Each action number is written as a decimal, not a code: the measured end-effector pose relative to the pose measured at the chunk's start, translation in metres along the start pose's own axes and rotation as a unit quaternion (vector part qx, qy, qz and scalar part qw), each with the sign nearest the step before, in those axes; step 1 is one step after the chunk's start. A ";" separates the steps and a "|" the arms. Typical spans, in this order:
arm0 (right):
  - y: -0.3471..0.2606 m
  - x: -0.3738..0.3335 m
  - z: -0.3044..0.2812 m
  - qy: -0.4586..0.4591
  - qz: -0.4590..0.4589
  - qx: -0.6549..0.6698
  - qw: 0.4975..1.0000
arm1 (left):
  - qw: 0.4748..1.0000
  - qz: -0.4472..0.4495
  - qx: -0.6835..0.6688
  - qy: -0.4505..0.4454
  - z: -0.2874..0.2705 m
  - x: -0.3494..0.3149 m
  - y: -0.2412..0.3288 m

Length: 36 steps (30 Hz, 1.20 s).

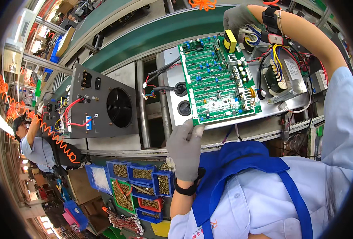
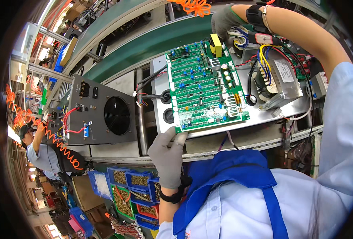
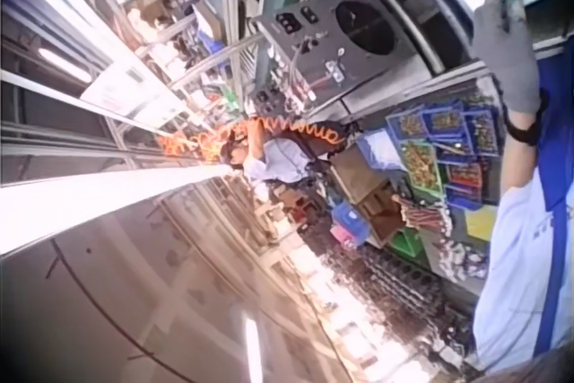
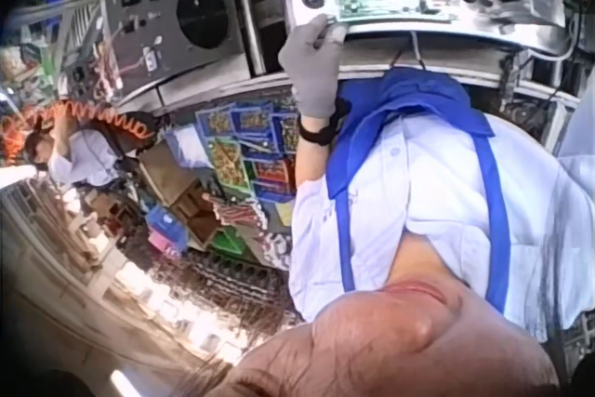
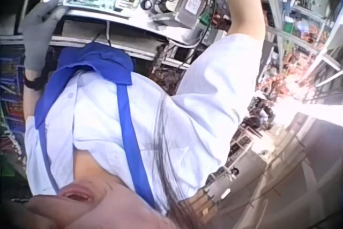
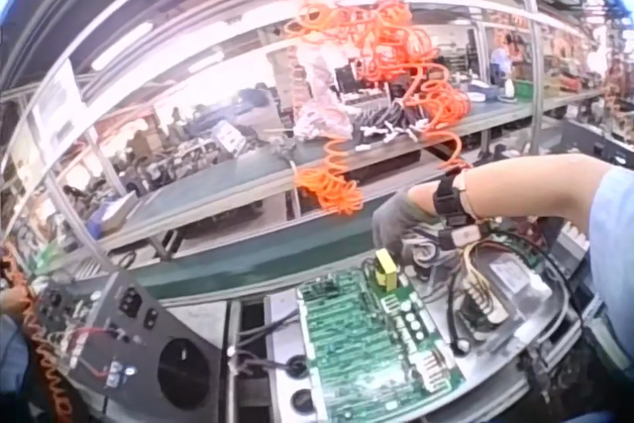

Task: Assembling a solar inverter unit on a production line using pneumatic and electric tools to install circuit boards and connect wiring.

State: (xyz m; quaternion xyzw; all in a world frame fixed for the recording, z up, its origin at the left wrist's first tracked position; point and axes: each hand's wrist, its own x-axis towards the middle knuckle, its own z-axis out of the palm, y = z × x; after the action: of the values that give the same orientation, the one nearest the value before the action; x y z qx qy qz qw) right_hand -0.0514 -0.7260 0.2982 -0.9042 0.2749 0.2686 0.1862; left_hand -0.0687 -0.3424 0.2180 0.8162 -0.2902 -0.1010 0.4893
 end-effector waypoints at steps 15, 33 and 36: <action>0.006 0.015 0.002 -0.004 0.014 0.054 0.998 | 0.995 0.060 0.072 0.027 0.003 -0.003 -0.005; 0.013 0.020 0.000 0.003 -0.021 0.019 1.000 | 0.998 0.035 0.028 0.043 0.005 -0.004 -0.010; 0.010 0.020 0.000 0.001 -0.004 0.036 0.999 | 0.999 0.023 0.016 0.034 0.004 -0.005 -0.008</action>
State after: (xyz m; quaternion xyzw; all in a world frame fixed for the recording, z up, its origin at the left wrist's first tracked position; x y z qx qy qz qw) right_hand -0.0436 -0.7419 0.2846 -0.8985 0.2806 0.2567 0.2191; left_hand -0.0715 -0.3400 0.2079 0.8199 -0.2938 -0.0575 0.4879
